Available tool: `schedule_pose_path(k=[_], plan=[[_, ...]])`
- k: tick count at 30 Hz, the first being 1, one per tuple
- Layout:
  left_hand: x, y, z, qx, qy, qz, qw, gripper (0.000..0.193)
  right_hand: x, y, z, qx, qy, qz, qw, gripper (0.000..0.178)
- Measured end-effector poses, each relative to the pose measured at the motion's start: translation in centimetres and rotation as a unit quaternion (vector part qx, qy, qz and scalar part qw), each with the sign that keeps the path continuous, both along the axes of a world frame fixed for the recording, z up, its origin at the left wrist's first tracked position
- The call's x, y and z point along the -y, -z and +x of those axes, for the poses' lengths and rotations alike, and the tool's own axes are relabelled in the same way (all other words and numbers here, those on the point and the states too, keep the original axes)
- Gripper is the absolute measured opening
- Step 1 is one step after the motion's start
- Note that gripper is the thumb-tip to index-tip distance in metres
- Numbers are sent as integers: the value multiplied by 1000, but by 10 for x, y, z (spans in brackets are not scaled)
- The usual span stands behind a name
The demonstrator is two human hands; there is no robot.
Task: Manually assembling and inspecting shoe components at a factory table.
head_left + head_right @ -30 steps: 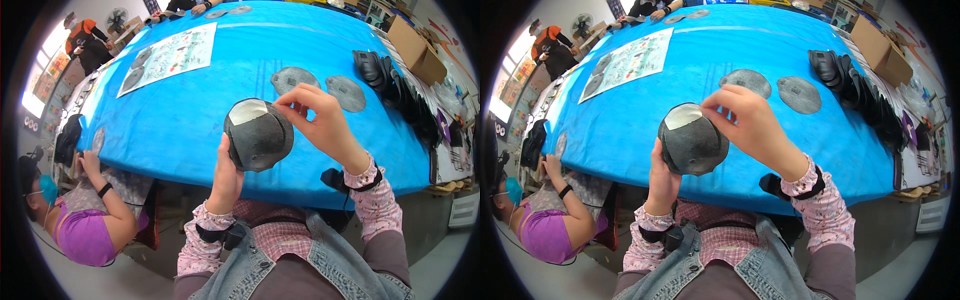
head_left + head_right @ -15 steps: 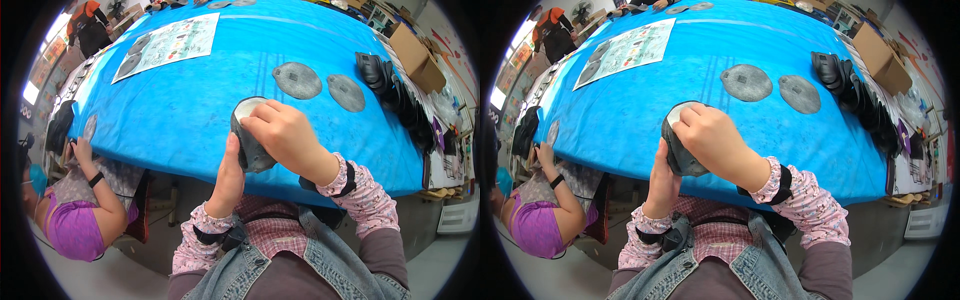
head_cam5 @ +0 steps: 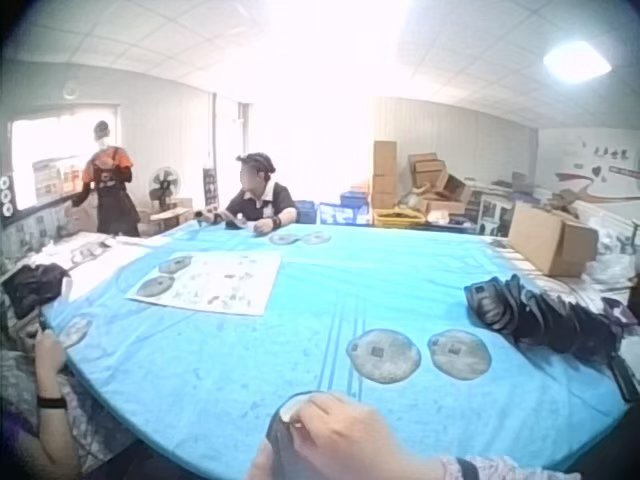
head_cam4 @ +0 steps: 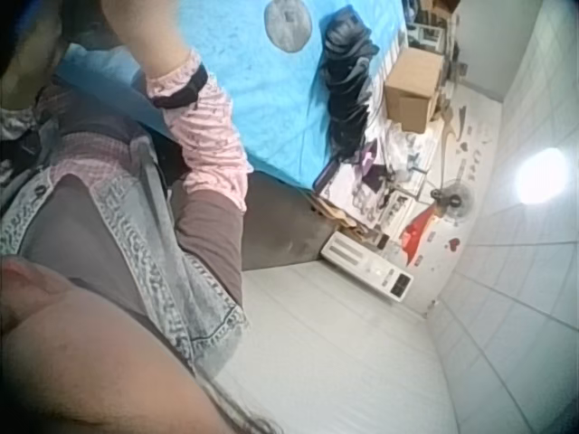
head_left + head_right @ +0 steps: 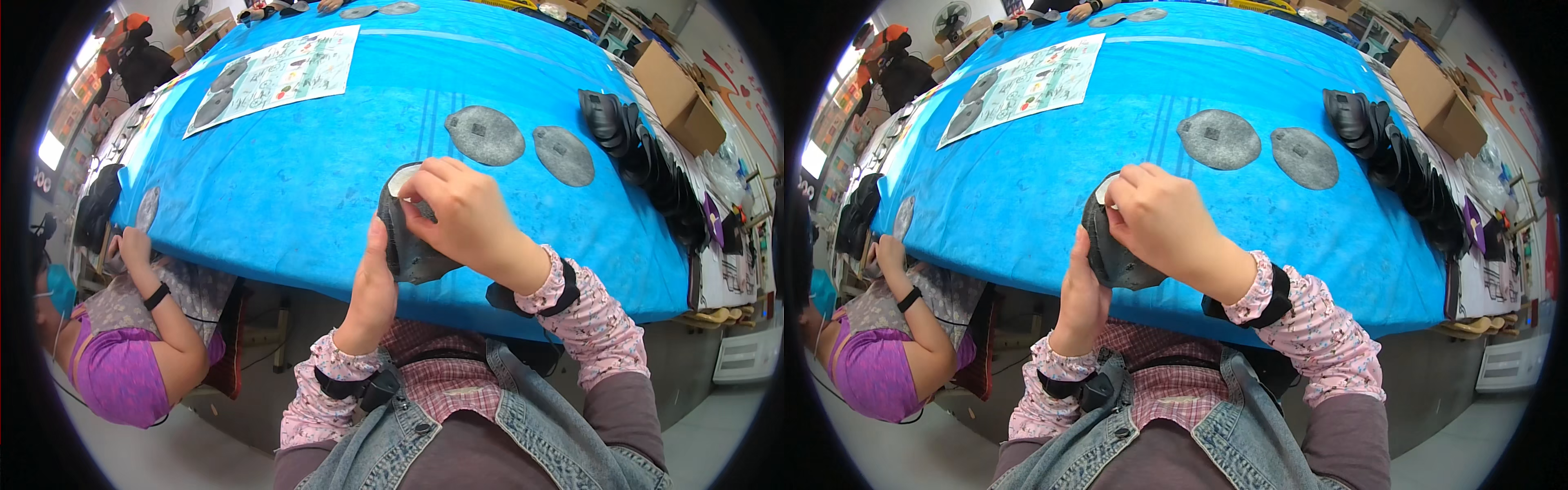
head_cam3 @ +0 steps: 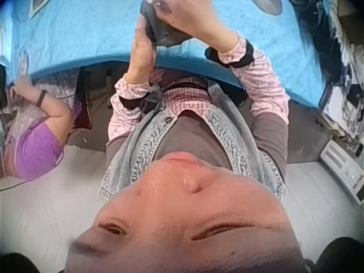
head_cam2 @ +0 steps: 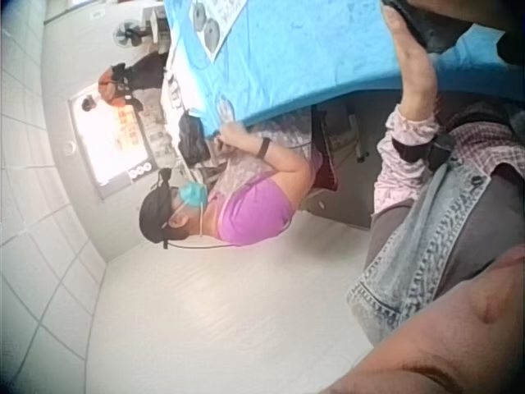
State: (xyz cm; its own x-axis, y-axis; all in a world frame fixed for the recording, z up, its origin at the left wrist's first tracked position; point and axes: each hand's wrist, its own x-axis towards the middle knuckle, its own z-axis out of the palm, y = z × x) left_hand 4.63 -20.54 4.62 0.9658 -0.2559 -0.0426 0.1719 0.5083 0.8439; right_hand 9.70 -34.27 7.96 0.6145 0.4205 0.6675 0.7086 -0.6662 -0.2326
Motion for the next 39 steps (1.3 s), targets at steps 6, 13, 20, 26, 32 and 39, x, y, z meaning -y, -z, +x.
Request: schedule_pose_path(k=[6,13,20,26,32,39], plan=[[0,9,7,15,-48,44,998,55,9,-9,2,-70,-2,37,997,8],[-9,23,15,-28,-70,30,997,49,23,-30,-1,-306,-37,138,941,14],[-18,32,17,-47,-64,-10,997,42,43,-23,27,-538,-213,511,635,19],[-37,22,12,-56,-84,-26,995,44,28,-15,36,-516,-189,563,617,19],[-60,28,14,6,-136,10,991,48,-5,-22,48,-536,-233,532,613,16],[-101,64,27,-9,-229,40,973,41,16,-49,85,-444,-347,580,588,14]])
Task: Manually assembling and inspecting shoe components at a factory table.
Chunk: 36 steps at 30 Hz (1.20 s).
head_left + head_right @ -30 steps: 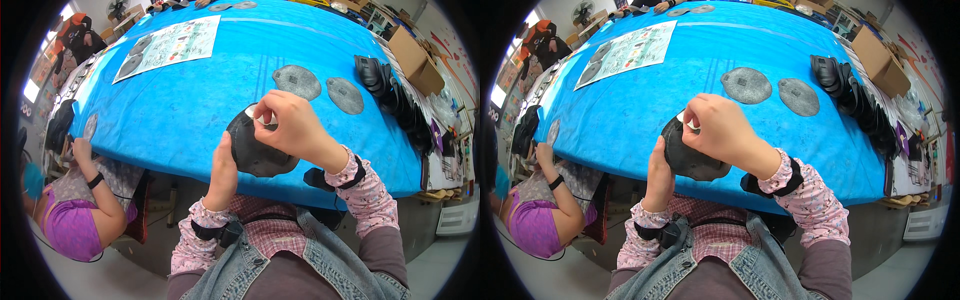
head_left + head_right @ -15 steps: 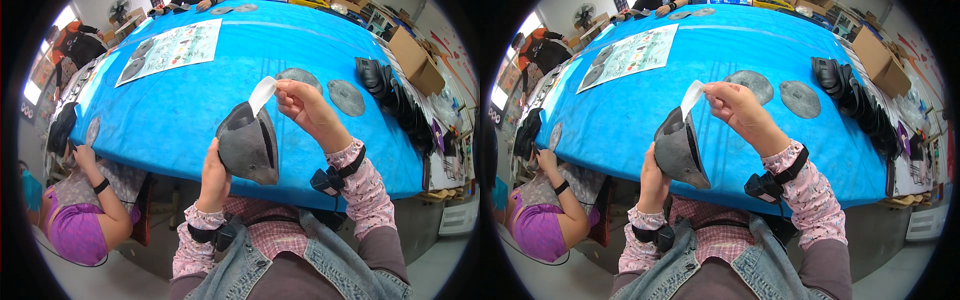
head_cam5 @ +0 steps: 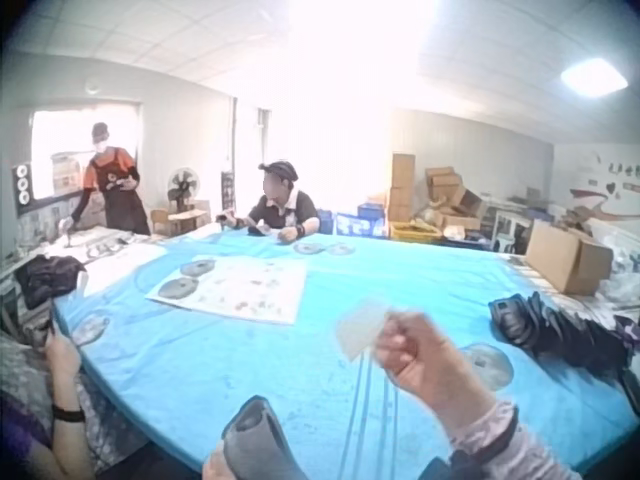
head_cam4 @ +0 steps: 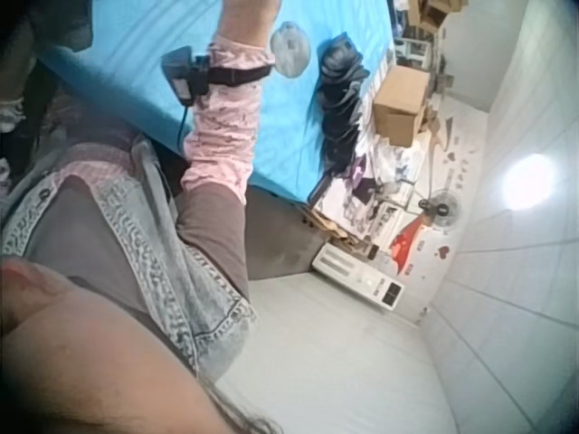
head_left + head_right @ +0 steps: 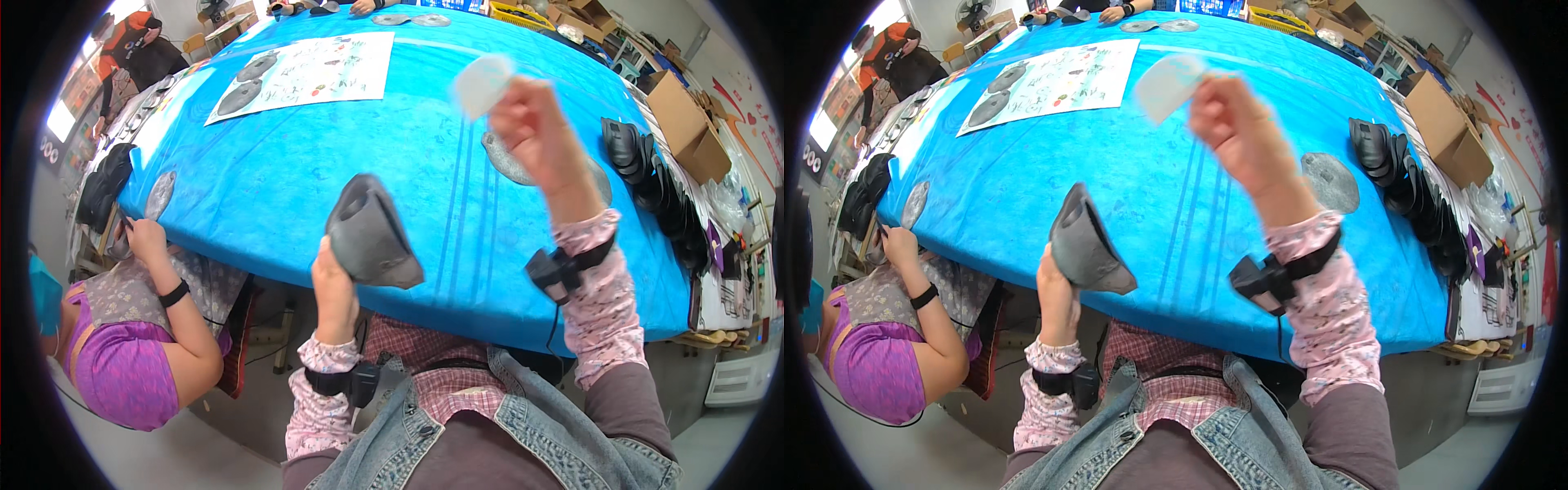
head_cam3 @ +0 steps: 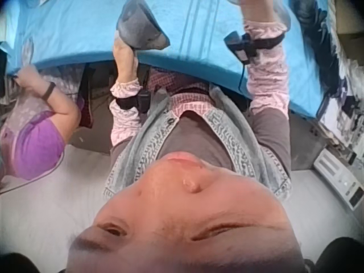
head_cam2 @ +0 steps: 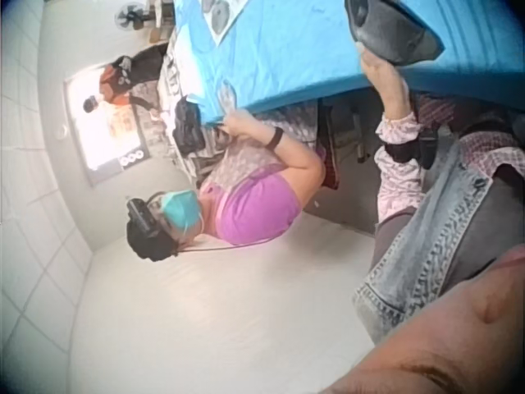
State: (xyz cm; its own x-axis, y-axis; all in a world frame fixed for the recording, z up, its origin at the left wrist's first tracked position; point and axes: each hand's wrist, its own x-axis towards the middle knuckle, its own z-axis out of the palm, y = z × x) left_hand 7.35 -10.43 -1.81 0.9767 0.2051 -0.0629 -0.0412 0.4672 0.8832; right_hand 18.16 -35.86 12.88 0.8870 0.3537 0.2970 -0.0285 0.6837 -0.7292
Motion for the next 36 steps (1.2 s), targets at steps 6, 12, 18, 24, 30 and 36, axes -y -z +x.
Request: schedule_pose_path(k=[6,12,18,24,30,36], plan=[[-41,-9,-25,14,-44,-4,999,37,7,-19,17,83,149,-365,915,21],[-52,-6,-40,-16,-81,-64,995,38,-5,8,31,168,213,-544,794,15],[-70,-10,-42,-42,-123,-107,986,39,-25,47,33,443,318,-579,606,8],[-82,-11,-51,-51,-125,-120,983,42,-17,79,11,676,217,-610,354,12],[-77,1,-56,-43,-122,-132,983,38,-14,92,-23,680,175,-620,350,13],[-66,-9,-56,-37,-120,-135,983,39,-12,99,-34,671,155,-637,347,25]])
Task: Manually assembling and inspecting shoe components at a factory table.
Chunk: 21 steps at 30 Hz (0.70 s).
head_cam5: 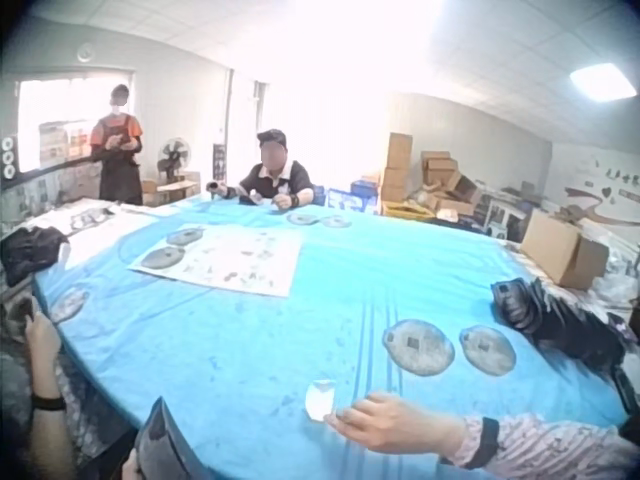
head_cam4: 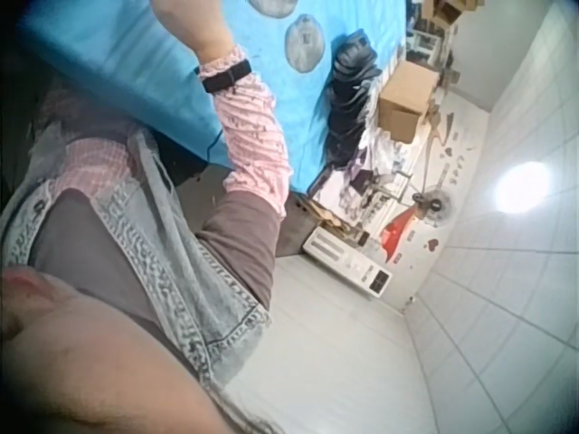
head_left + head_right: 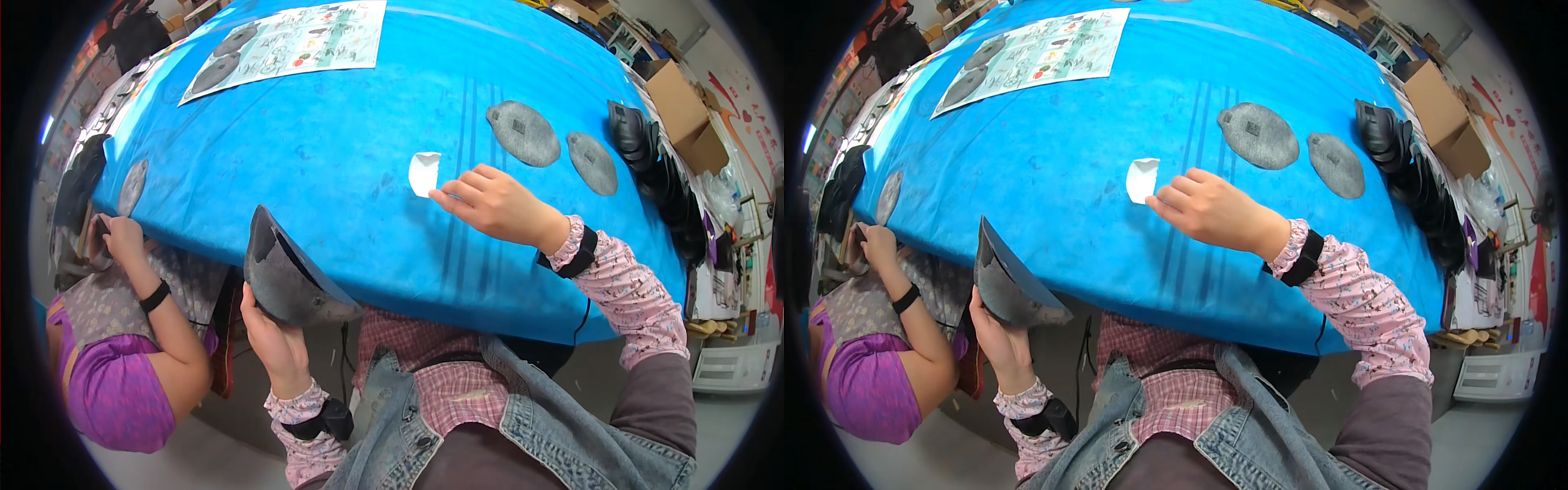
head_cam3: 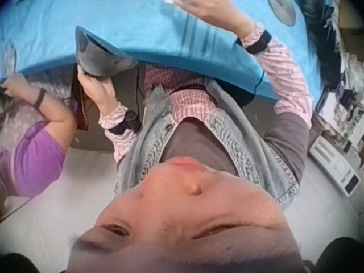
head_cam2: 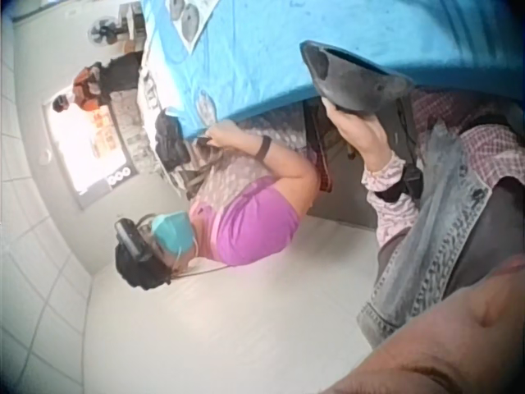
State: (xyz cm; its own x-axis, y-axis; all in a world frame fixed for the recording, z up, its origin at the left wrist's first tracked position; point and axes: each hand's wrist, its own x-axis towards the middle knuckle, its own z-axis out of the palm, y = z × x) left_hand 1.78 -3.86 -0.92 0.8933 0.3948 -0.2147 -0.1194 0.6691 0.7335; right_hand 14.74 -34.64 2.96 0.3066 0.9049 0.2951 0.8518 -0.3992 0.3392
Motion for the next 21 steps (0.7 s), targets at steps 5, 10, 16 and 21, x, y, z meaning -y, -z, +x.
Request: schedule_pose_path(k=[5,10,16,21], plan=[[-6,9,-1,14,12,6,1000,44,-3,8,-3,-48,-17,-7,999,30],[-3,8,2,23,44,-9,999,44,-2,15,-1,-87,-18,43,995,9],[5,7,4,6,27,-20,999,38,5,19,-2,-175,14,12,984,22],[7,7,5,28,65,-12,997,42,3,11,-2,-126,-13,43,991,12]])
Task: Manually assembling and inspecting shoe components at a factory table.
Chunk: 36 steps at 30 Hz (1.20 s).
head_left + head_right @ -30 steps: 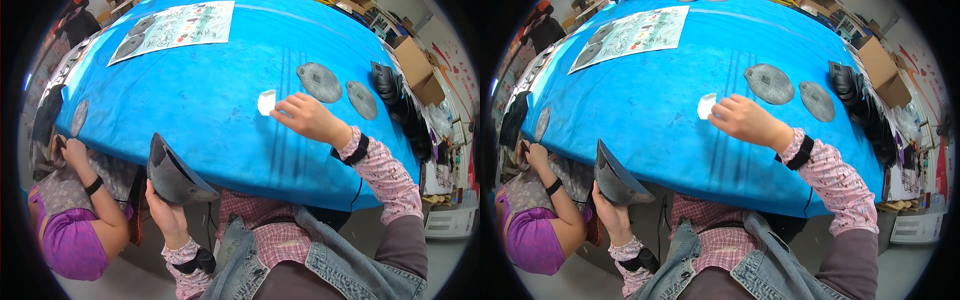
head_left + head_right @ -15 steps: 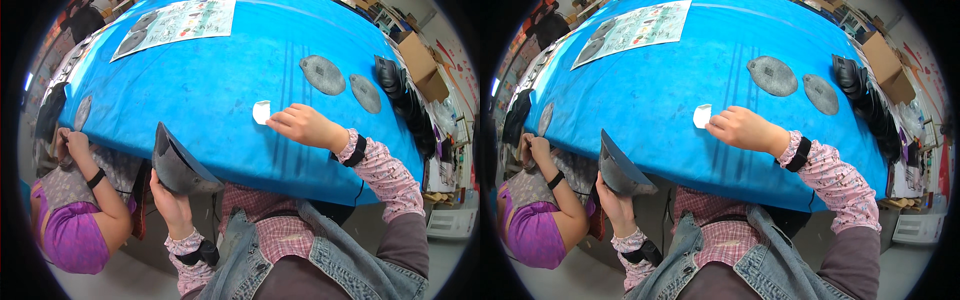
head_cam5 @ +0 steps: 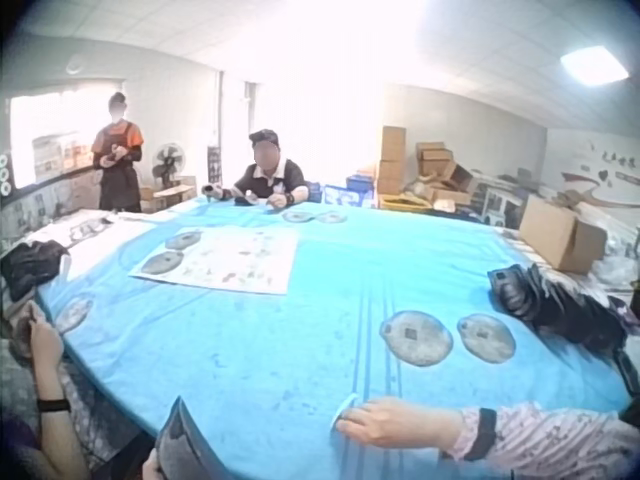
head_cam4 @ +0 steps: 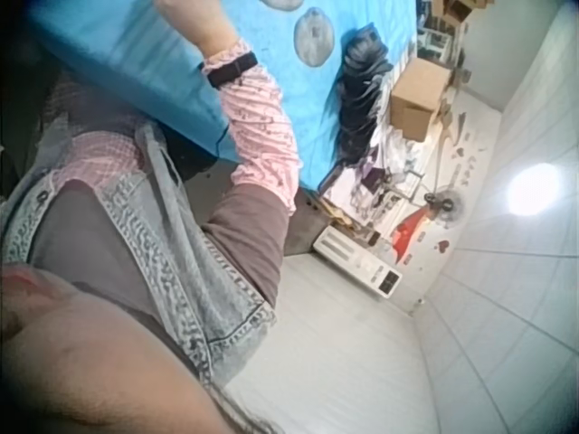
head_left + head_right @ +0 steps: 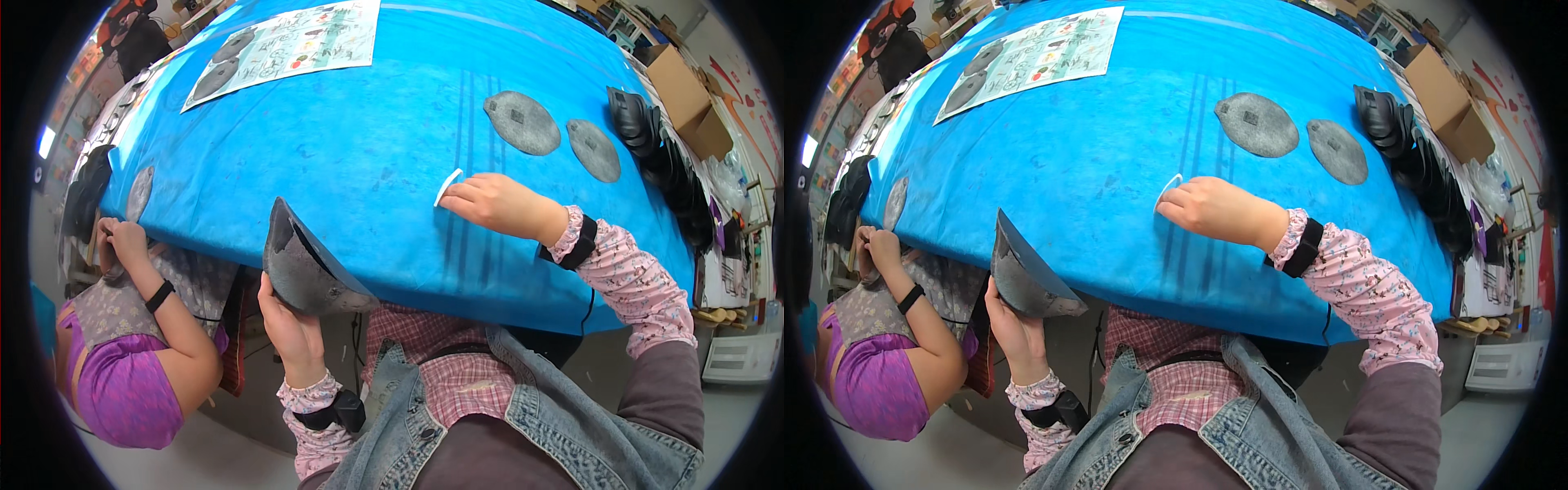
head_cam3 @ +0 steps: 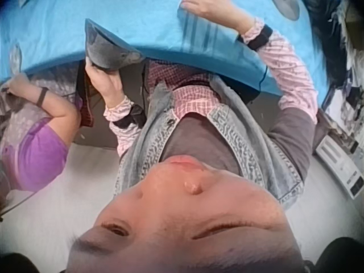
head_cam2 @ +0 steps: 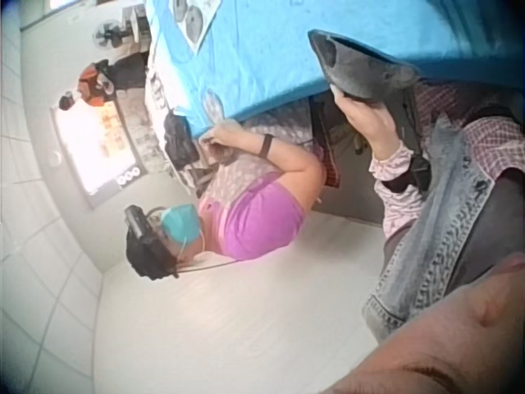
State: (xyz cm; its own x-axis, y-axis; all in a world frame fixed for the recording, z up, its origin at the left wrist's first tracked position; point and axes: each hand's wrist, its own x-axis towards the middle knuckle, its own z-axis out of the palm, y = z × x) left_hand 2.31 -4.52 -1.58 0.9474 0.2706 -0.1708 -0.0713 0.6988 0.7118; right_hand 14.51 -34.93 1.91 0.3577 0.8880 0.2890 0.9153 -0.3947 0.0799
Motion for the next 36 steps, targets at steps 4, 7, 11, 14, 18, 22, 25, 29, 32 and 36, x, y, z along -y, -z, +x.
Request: schedule_pose_path(k=[4,7,11,14,18,22,25,29,32,36], plan=[[2,-2,1,-6,-2,-1,1000,42,1,-19,0,-60,22,-16,998,16],[7,-3,3,-17,11,-41,999,39,-4,-31,1,-74,27,-4,997,20],[20,-8,11,1,60,-55,997,39,2,-37,3,-109,15,34,993,16],[26,-7,15,28,118,-80,989,40,5,-38,0,-124,18,28,992,13],[36,-16,16,-2,95,-61,994,42,-7,-31,2,-133,-50,58,988,12],[60,-11,36,12,269,-245,931,42,-4,-27,-6,-138,-16,16,990,22],[65,-14,36,11,283,-243,928,42,-9,-14,-6,-114,-42,25,992,24],[66,-15,37,18,287,-235,929,42,-16,-12,-8,-103,-11,-12,995,20],[69,-14,38,-21,267,-213,940,43,-13,-8,-7,-99,-13,9,995,16],[66,-7,37,-23,267,-183,946,46,-10,-7,-6,-132,-21,38,990,17]])
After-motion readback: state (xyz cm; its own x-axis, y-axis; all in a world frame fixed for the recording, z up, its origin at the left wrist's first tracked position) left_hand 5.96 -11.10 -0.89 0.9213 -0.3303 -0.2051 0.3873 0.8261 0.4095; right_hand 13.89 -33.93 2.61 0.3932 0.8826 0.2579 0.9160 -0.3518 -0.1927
